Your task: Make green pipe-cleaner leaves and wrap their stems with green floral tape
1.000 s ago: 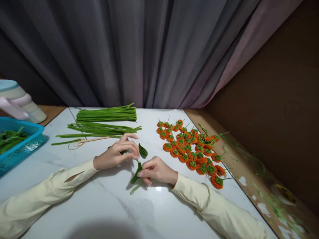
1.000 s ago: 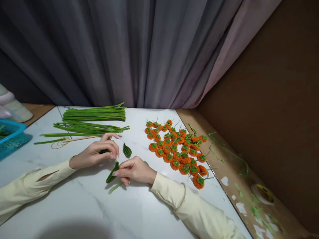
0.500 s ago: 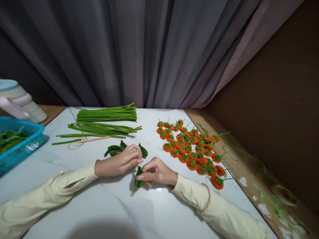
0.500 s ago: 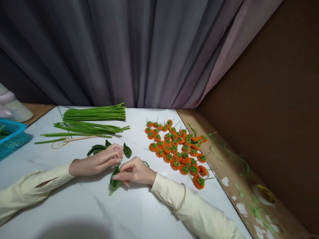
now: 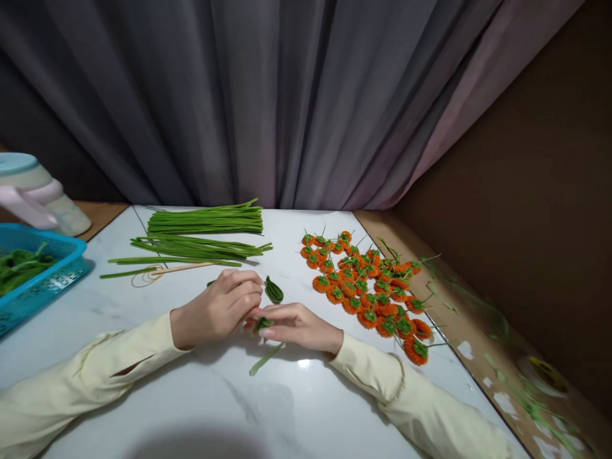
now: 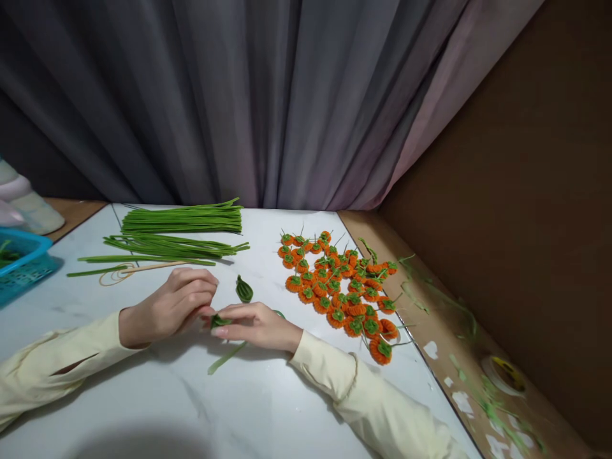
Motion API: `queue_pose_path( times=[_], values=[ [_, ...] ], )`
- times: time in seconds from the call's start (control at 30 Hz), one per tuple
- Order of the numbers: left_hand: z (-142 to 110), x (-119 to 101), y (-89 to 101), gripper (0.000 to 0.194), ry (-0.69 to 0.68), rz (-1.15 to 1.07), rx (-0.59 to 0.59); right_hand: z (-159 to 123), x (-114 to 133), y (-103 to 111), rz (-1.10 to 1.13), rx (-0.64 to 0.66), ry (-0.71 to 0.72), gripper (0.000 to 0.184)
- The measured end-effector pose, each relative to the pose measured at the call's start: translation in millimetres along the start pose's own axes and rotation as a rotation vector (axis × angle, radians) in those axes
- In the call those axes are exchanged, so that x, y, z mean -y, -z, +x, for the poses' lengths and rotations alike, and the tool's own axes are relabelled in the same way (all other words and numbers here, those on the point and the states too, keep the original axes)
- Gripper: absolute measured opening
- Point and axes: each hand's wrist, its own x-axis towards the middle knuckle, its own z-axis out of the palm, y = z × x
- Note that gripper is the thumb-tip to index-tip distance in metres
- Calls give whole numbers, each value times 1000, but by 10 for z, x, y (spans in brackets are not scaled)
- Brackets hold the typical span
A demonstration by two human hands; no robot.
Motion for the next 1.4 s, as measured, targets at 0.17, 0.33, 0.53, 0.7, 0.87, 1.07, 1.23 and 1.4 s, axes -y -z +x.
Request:
queue_pose_path(
  times=[0.17, 0.33, 0.53, 0.7, 0.87, 1.07, 1.23, 1.4],
  values=[
    [-21, -11, 15, 17, -185, 159, -112, -65, -40, 90, 222, -4, -147, 38],
    [-20, -15, 4, 18, -224, 205, -158, -51, -103, 133, 222, -59, -131, 32],
    [-61, 31, -115, 16, -20, 95, -69, 28, -174, 2, 142, -461, -27, 24],
    [-45, 48, -199, 20, 383, -95, 82, 20, -129, -112, -285, -782, 145, 13],
    [-38, 16, -248, 27, 709, -346, 259, -28, -110, -135, -758, -771, 483, 9],
    [-5, 4, -221, 32, 914, -605, 399, -58, -227, -76, -1077, -651, 635, 15],
    [4, 17, -181, 35, 889, -732, 412, -96, -257, -43, -1315, -571, 690, 19],
    [-34, -12, -182, 32, 873, -633, 341, -112, -245, -56, -1492, -413, 735, 27]
  ],
)
